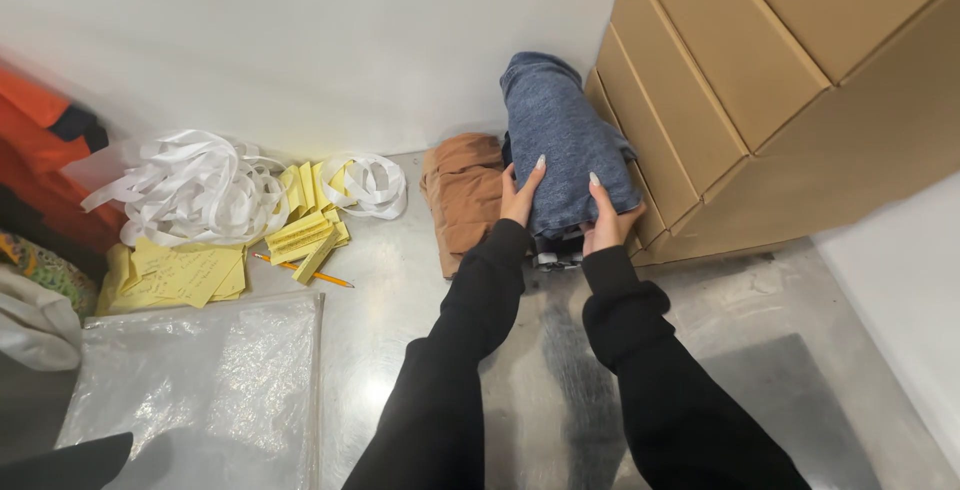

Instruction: The person removes a pair of dark blue pants, a brown shirt, and a pair of jeans from a clothing rack. They fold each item by hand and place them on a metal table. Finally, they place a folded brown shirt into a clear plastic bag.

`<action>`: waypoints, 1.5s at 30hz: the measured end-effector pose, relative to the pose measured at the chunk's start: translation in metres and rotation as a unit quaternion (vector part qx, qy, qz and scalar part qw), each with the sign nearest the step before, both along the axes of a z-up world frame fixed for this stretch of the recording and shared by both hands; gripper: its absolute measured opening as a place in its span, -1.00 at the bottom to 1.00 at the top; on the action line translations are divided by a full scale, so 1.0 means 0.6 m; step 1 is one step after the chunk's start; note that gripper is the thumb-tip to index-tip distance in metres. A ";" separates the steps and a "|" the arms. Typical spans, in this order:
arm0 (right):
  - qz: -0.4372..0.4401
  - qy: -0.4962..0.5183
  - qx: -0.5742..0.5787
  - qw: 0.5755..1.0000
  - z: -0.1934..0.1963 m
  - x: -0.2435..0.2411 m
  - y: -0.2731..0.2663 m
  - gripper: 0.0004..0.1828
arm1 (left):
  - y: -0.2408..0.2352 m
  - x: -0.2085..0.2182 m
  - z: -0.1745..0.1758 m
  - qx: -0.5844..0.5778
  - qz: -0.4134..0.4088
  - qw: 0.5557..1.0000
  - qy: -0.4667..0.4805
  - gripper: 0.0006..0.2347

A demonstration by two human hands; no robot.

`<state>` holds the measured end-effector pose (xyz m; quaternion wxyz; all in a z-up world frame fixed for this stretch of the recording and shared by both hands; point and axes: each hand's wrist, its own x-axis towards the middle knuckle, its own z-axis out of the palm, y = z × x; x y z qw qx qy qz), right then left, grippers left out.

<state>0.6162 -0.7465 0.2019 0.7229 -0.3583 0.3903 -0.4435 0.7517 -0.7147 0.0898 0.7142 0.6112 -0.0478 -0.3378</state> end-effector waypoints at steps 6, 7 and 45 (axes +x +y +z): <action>0.005 -0.050 -0.094 0.994 0.074 -0.026 0.030 -0.12 | 0.079 -0.097 0.251 -0.167 0.044 0.985 -0.023 -0.23; 0.006 -0.049 -0.092 0.995 0.073 -0.023 0.024 -0.12 | 0.070 -0.089 0.243 -0.165 0.045 0.985 -0.022 -0.23; 0.242 0.325 -0.648 0.644 -0.156 -0.075 -0.140 -0.11 | -0.180 0.076 0.053 0.377 -0.157 0.758 -0.509 -0.59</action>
